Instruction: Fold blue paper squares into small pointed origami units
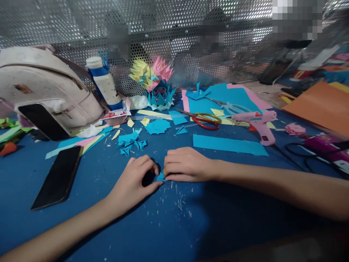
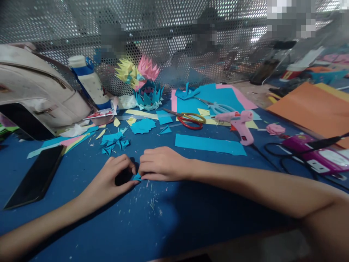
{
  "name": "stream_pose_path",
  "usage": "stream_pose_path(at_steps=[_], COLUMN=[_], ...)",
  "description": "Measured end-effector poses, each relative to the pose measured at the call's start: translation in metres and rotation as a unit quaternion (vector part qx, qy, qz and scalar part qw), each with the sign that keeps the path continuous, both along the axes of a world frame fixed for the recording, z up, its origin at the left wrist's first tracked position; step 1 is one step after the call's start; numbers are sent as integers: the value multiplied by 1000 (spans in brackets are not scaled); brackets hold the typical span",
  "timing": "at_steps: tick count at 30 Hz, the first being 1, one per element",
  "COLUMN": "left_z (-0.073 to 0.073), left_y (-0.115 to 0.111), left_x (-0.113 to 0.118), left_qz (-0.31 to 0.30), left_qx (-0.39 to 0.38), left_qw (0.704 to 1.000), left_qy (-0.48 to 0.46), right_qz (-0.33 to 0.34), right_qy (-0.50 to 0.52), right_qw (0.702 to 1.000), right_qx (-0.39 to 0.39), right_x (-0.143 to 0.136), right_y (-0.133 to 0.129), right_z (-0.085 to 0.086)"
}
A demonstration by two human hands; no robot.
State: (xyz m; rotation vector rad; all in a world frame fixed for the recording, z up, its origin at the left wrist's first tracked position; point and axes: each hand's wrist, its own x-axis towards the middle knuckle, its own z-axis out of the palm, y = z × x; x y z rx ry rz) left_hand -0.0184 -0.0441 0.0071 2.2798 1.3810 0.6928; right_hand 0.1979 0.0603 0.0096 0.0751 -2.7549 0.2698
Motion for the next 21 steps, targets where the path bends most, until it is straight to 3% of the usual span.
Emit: stream_pose_path(at_steps=[6, 10, 15, 18, 21], left_z=[3, 2, 2, 4, 5], left_y=[-1, -1, -3, -5, -6], left_x=[3, 2, 2, 3, 5], left_qz=[-9, -10, 18, 25, 29], left_qx=[-17, -16, 2, 14, 19], left_qw=[999, 997, 994, 991, 989], left_qy=[-41, -79, -112, -128, -140], right_qz=[7, -35, -123, -115, -93], right_qy=[14, 16, -36, -50, -38], right_qw=[1000, 998, 975, 950, 942], right_qx=[-16, -42, -179, -285, -320], right_x=[0, 1, -3, -7, -10], right_y=[-2, -3, -7, -11, -14], right_z=[-1, -1, 2, 1, -1])
